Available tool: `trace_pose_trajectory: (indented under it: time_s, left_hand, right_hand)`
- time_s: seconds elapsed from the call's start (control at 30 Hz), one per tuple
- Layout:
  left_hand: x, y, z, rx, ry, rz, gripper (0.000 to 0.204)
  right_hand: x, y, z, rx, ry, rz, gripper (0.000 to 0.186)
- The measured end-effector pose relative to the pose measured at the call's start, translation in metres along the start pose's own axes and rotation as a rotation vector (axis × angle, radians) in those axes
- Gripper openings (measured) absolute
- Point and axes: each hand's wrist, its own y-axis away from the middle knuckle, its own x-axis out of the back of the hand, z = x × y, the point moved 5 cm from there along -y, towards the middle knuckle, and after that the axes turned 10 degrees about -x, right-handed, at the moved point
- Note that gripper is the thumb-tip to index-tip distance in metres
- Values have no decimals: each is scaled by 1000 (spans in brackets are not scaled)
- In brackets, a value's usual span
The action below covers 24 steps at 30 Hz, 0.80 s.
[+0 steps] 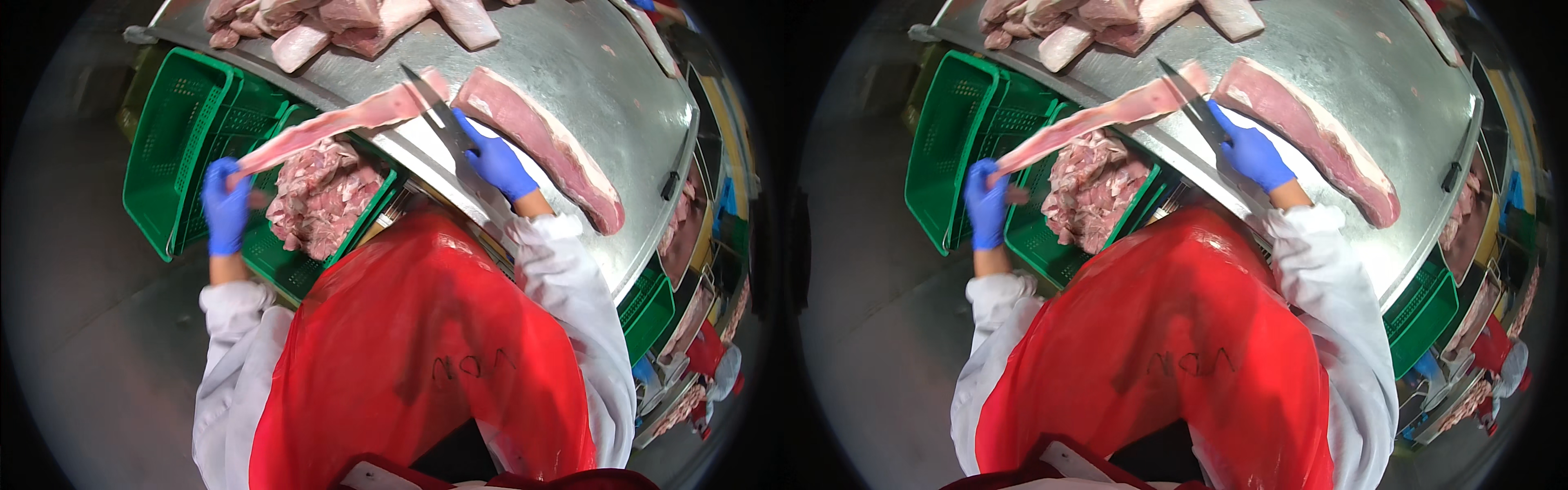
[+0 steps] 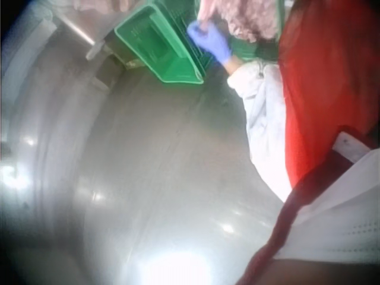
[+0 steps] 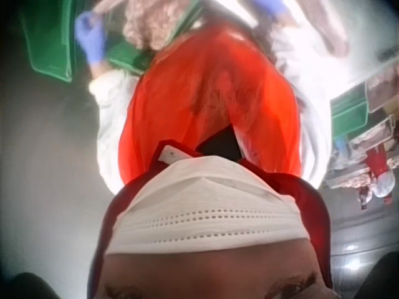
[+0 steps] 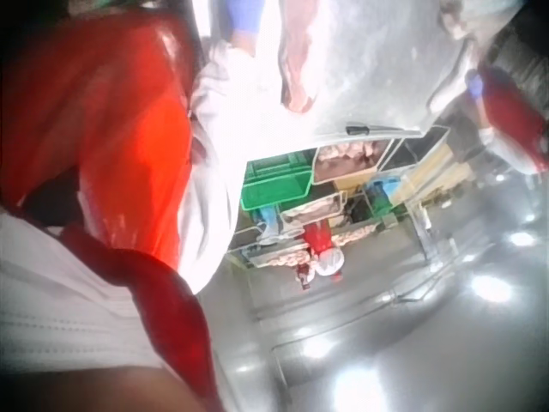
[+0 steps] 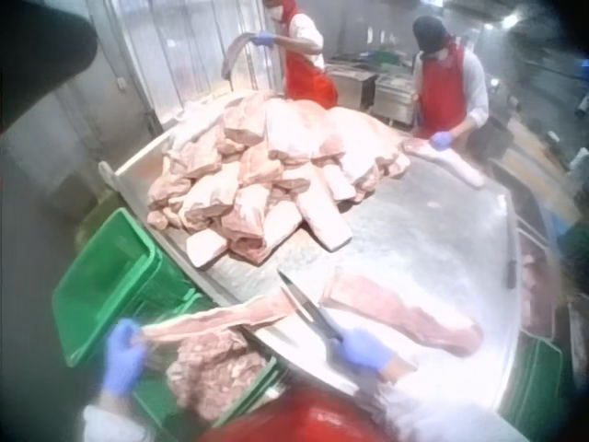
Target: The person uses a knife to trim fat and cut large pieces of raw meat on a stainless steel table. Trimmed pieces are placed into green plastic bins while larger cuts are set aside on the table.
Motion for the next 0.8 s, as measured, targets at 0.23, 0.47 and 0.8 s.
trace_pose_trajectory:
  time_s: [0.23, 0.47, 0.8]
  left_hand:
    - [103, -25, 78, -167, 4, 76, 22]
    - [-116, -60, 44, -677, -800, -755, 61]
    - [-467, -69, 145, -826, -213, -543, 57]
  right_hand:
    - [31, 112, 90, -362, -507, 275, 80]
    - [34, 228, 216, -585, -802, 862, 81]
    - [126, 207, 277, -468, -619, 1020, 78]
